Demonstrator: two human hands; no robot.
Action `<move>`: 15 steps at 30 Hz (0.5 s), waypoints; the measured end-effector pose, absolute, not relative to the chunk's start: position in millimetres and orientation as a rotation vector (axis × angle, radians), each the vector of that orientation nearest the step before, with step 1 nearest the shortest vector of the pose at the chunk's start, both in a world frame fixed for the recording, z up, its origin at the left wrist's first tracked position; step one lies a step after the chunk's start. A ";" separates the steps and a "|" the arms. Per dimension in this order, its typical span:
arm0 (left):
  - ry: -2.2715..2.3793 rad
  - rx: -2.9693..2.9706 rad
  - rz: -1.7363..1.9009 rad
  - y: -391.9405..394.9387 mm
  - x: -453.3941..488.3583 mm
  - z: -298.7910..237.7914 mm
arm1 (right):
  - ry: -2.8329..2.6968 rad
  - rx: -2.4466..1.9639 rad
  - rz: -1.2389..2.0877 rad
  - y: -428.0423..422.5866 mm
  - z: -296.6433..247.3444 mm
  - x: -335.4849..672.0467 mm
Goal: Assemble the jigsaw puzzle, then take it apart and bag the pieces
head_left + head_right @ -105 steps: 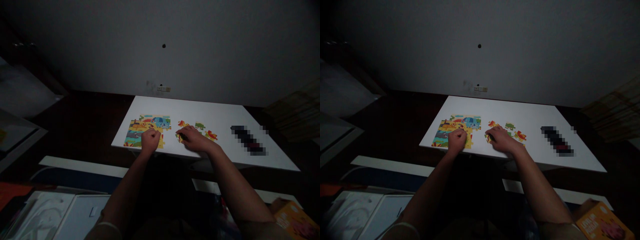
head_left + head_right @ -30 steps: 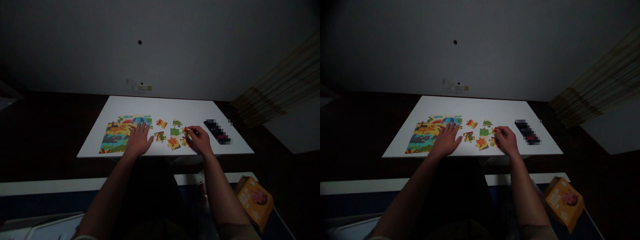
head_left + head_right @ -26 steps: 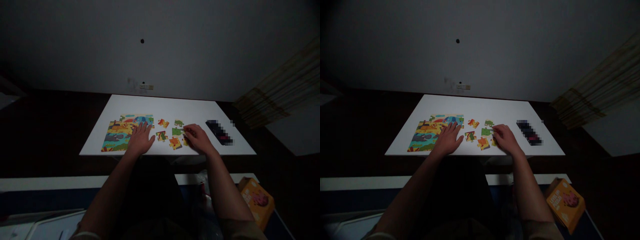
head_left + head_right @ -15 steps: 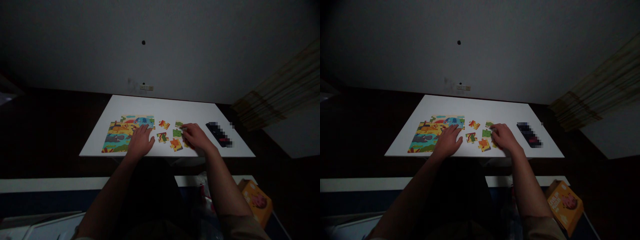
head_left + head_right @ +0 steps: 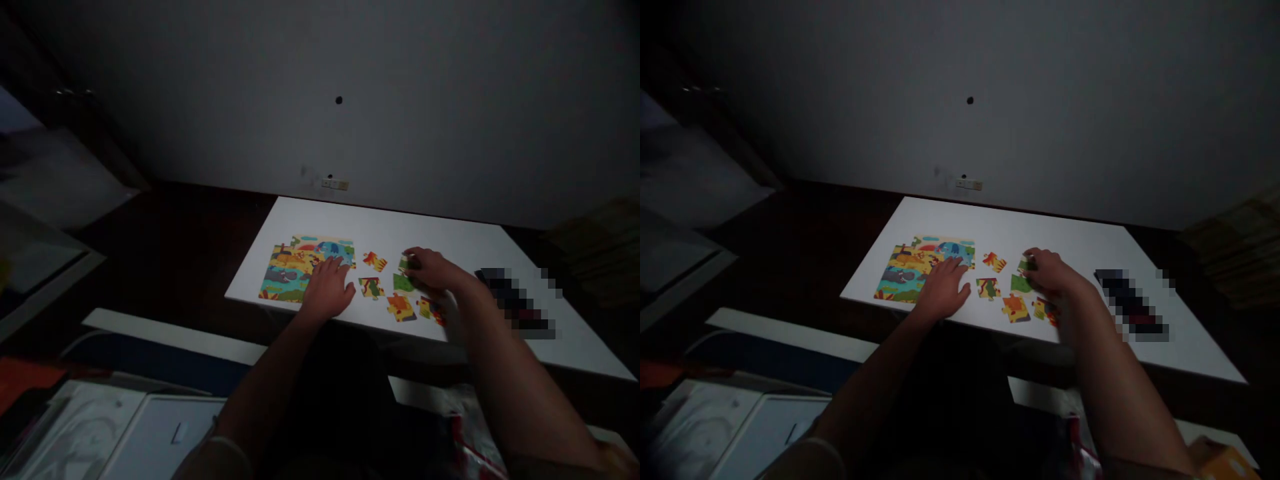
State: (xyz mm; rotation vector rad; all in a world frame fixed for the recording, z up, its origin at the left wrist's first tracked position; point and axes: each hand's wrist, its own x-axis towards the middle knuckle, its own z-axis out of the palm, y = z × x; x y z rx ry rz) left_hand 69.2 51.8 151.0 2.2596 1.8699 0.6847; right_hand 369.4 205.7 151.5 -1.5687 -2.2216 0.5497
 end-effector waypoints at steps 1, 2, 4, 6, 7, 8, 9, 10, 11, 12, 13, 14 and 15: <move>1.864 2.258 0.695 51.3 68.5 150.6 | -2.233 -1.576 0.630 210.3 154.8 369.6; 1.866 2.257 0.697 50.8 68.1 150.2 | -2.251 -1.566 0.701 214.0 159.8 368.3; 1.885 2.262 0.680 50.2 67.7 149.4 | -2.281 -1.493 0.770 218.0 173.4 357.6; 1.901 2.273 0.651 49.9 67.9 148.8 | -2.274 -1.364 0.763 217.8 188.2 331.0; 1.903 2.281 0.636 49.7 68.1 148.5 | -2.255 -1.285 0.765 216.8 194.4 311.0; 1.901 2.291 0.623 49.4 68.3 148.2 | -2.233 -1.188 0.792 215.6 199.0 286.8; 1.900 2.300 0.615 49.2 68.3 148.0 | -2.210 -1.098 0.822 214.6 201.7 259.2; 1.900 2.308 0.611 48.9 68.1 147.8 | -2.219 -1.016 0.876 214.0 202.3 229.4; 1.903 2.314 0.611 48.5 67.7 147.8 | -2.196 -0.943 0.933 214.1 200.9 198.4; 1.908 2.319 0.613 48.2 67.0 148.2 | -2.189 -0.878 0.979 215.1 197.8 167.8; 1.911 2.324 0.611 48.0 66.1 149.0 | -2.183 -0.834 0.998 216.9 193.2 138.6; 1.903 2.334 0.599 47.8 65.1 150.3 | -2.182 -0.809 1.011 219.5 187.6 112.1; 1.872 2.362 0.564 47.7 64.0 152.2 | -2.191 -0.797 1.024 222.7 181.3 89.1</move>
